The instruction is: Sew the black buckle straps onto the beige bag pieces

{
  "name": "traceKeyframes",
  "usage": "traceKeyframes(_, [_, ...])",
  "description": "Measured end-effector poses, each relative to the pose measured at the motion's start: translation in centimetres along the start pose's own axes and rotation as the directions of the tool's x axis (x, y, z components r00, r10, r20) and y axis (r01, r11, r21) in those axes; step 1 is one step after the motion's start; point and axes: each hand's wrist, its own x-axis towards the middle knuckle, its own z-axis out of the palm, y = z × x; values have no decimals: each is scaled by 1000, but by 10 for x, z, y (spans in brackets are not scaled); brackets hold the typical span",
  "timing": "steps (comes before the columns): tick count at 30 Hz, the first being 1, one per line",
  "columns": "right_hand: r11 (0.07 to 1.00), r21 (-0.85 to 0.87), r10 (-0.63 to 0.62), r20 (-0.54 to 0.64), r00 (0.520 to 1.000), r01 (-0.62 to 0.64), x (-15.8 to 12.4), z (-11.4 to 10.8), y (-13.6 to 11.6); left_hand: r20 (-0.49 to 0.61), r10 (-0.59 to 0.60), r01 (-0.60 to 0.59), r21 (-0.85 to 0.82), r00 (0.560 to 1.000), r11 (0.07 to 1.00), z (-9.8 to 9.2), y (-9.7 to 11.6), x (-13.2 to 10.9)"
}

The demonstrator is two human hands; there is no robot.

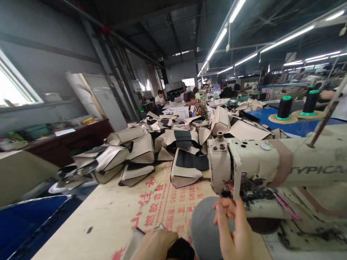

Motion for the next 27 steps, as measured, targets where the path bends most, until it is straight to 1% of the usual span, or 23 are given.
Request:
traceKeyframes(1, [1000, -17, -3, -62, 998, 2, 3, 5, -2, -8, 5, -5, 0, 1000, 1000, 0, -1, 3])
traceKeyframes(2, [997, -63, -52, -94, 994, 46, 5, 7, -2, -20, 13, -13, 0, 1000, 1000, -1, -2, 7])
traceKeyframes(3, [983, -130, -140, -79, 987, 129, 6, 7, -1, -34, 29, -29, 1, 999, 1000, -3, -1, 13])
traceKeyframes(4, [947, -202, -257, -16, 966, 249, 8, 3, 1, -45, 50, -50, 6, 998, 999, -5, 1, 20])
traceKeyframes(5, [887, -262, -369, 87, 925, 379, 9, -4, 3, -55, 74, -73, 15, 996, 997, -7, 3, 28])
traceKeyframes(6, [814, -297, -456, 204, 866, 499, 11, -13, 4, -61, 96, -95, 27, 993, 995, -9, 5, 35])
traceKeyframes(7, [747, -309, -508, 304, 806, 588, 12, -24, 5, -60, 109, -107, 35, 992, 994, -10, 6, 40])
traceKeyframes(8, [707, -311, -528, 364, 767, 635, 13, -35, 5, -52, 113, -111, 38, 992, 993, -11, 5, 42])
traceKeyframes(9, [700, -317, -526, 377, 762, 640, 13, -47, 4, -38, 106, -105, 34, 994, 994, -11, 3, 41])
traceKeyframes(10, [718, -329, -510, 350, 785, 613, 12, -57, 3, -25, 89, -88, 21, 996, 996, -10, -1, 36])
traceKeyframes(11, [747, -349, -483, 299, 823, 565, 10, -64, 2, -14, 64, -64, -2, 998, 998, -8, -4, 27])
traceKeyframes(12, [767, -374, -460, 248, 853, 522, 5, -67, 2, -17, 40, -40, -26, 999, 999, -7, -8, 16])
traceKeyframes(13, [767, -393, -449, 237, 862, 507, 0, -66, 3, -29, 19, -21, -38, 999, 999, -6, -10, 4])
traceKeyframes(14, [743, -397, -460, 282, 842, 538, -7, -61, 4, -46, 8, -9, -31, 999, 999, -5, -10, -7])
traceKeyframes(15, [700, -379, -481, 377, 792, 605, -14, -52, 5, -56, 9, -9, -5, 998, 1000, -6, -8, -18])
traceKeyframes(17, [614, -284, -491, 593, 638, 736, -24, -32, 8, -47, 59, -55, 83, 997, 995, -12, 2, -31])
traceKeyframes(18, [601, -241, -465, 670, 579, 762, -26, -23, 8, -34, 91, -86, 120, 995, 989, -17, 9, -34])
traceKeyframes(19, [608, -222, -423, 722, 548, 762, -25, -18, 7, -25, 119, -114, 140, 993, 984, -23, 17, -35])
traceKeyframes(20, [626, -225, -377, 751, 543, 747, -21, -17, 5, -30, 144, -138, 148, 989, 979, -30, 23, -34])
traceKeyframes(21, [648, -236, -338, 763, 551, 725, -15, -18, 4, -47, 164, -155, 152, 985, 976, -38, 30, -32])
traceKeyframes(23, [686, -237, -336, 735, 589, 688, 2, -28, 2, -105, 198, -179, 164, 975, 970, -57, 39, -25])
traceKeyframes(25, [712, -213, -445, 601, 664, 669, 20, -35, 4, -165, 232, -202, 178, 959, 963, -78, 48, -15])
traceKeyframes(27, [736, -236, -534, 372, 759, 634, 32, -33, 9, -221, 260, -220, 191, 940, 957, -99, 56, -2])
